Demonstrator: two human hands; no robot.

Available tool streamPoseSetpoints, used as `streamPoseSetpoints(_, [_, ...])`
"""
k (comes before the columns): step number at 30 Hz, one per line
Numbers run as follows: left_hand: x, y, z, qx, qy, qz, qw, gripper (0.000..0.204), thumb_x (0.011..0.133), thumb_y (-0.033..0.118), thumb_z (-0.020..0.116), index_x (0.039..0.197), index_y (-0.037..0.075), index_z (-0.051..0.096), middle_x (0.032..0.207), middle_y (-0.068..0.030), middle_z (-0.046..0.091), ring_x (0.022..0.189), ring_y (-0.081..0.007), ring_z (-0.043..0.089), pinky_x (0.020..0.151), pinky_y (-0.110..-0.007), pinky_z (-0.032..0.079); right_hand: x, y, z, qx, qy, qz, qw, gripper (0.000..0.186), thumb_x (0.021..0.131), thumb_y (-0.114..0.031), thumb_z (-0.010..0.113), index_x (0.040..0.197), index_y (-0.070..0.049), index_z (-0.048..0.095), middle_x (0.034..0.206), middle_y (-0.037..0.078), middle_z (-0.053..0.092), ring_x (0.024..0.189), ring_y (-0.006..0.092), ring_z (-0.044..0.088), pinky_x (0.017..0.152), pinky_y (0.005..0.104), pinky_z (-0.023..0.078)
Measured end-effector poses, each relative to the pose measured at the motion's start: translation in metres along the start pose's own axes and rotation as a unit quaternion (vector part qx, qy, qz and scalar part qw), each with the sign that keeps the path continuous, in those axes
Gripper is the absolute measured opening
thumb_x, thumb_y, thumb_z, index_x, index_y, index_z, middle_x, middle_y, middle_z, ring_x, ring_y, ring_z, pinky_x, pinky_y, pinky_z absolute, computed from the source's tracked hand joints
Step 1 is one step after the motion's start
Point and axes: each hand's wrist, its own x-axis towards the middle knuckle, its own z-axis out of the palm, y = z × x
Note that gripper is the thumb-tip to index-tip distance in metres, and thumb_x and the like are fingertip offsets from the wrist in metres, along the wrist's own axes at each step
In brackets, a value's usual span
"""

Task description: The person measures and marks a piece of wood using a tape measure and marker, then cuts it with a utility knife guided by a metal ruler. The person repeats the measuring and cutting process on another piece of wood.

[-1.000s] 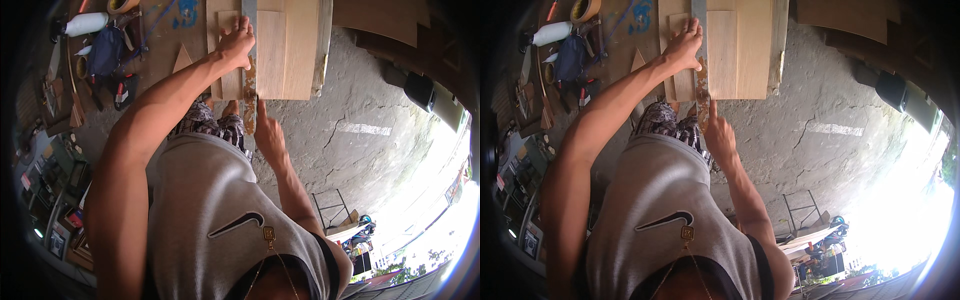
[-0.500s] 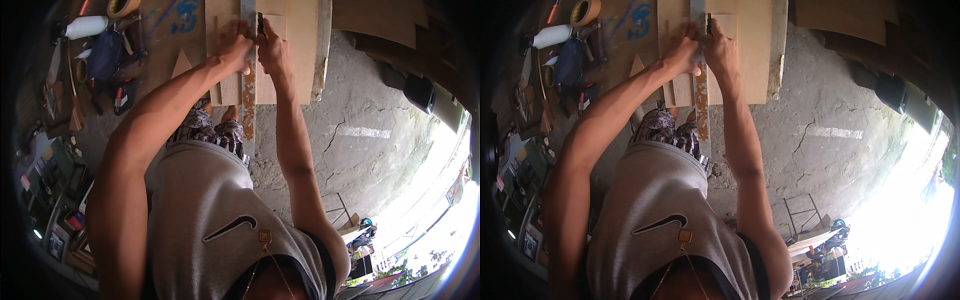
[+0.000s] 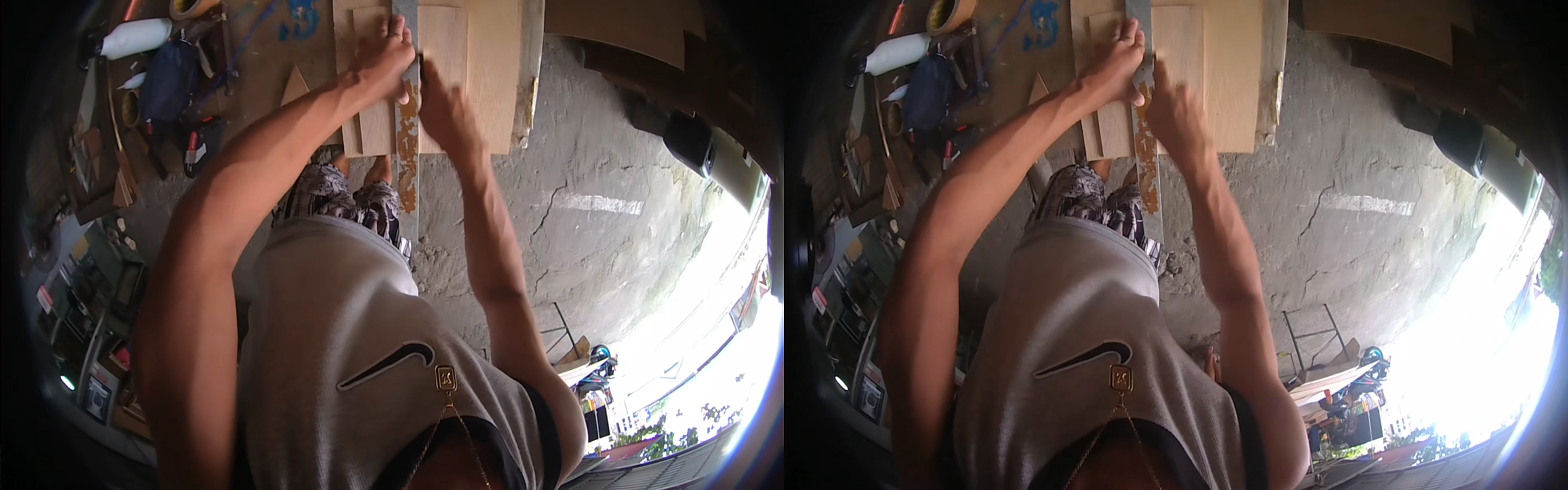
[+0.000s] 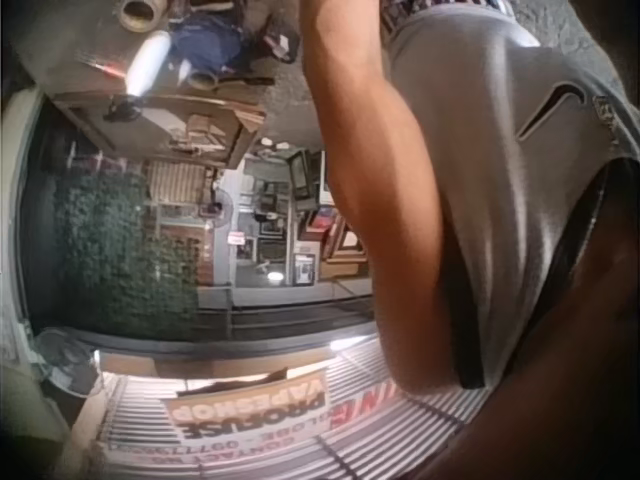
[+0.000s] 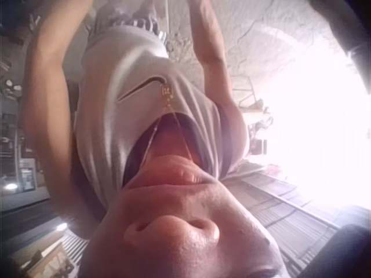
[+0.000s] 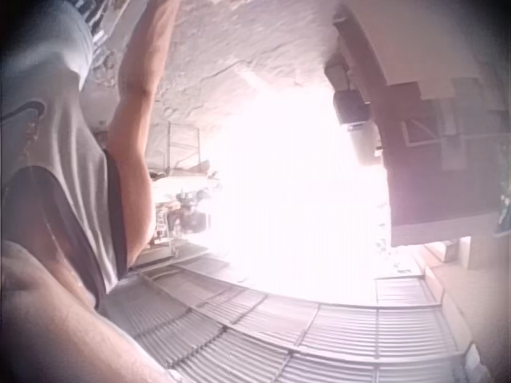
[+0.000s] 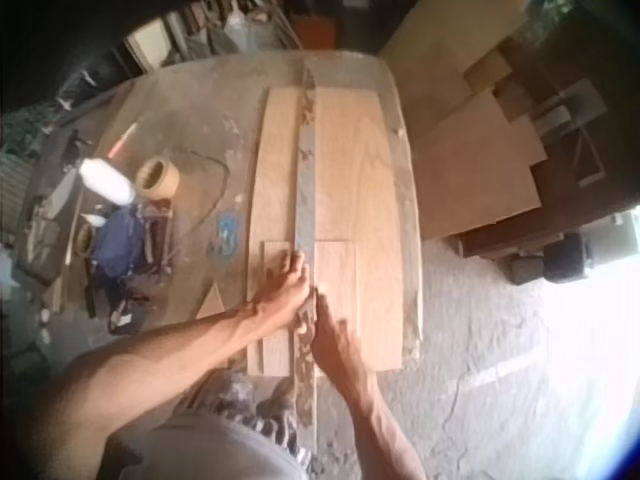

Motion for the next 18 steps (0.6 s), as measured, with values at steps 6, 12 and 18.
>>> streamPoseSetpoints(6, [-0.003,0.006,-0.023,-0.009,-0.072,-0.005,0.997,0.115,0.050,0.031,0.091,0.137,-0.014,0.031,0.150,-0.0329,0.019,0.140,-0.0435,0.023,0.102,-0.059,0.041,-0.158,-0.039,-0.015,0.014,-0.187,0.204,0.961,0.059,0.087,-0.004,0.052,0.143,-0.005,0.034,0.070,0.025,0.063,0.058,0.0371,0.065,0.052,0.0472,0.051])
streamPoseSetpoints(12, [-0.001,-0.002,-0.028,-0.008,-0.058,0.023,0.998,0.116,0.051,0.037,0.089,0.136,-0.016,0.032,0.149,-0.0339,0.020,0.138,-0.0437,0.028,0.109,-0.043,0.038,-0.172,-0.029,0.021,0.273,0.059,0.247,0.928,0.055,0.094,-0.008,0.056,0.146,-0.011,0.038,0.089,0.011,0.071,0.072,0.0117,0.062,0.066,0.0275,0.051])
streamPoseSetpoints(18, [-0.009,-0.022,-0.006,-0.089,0.203,0.061,0.973,0.088,0.072,0.045,0.077,0.134,-0.008,0.043,0.139,-0.0256,0.040,0.125,-0.0396,0.044,0.105,-0.044,0.039,-0.156,-0.017,0.035,0.403,0.172,0.249,0.864,0.054,0.098,-0.009,0.052,0.148,-0.009,0.034,0.094,0.005,0.065,0.071,0.0055,0.050,0.061,0.0227,0.046])
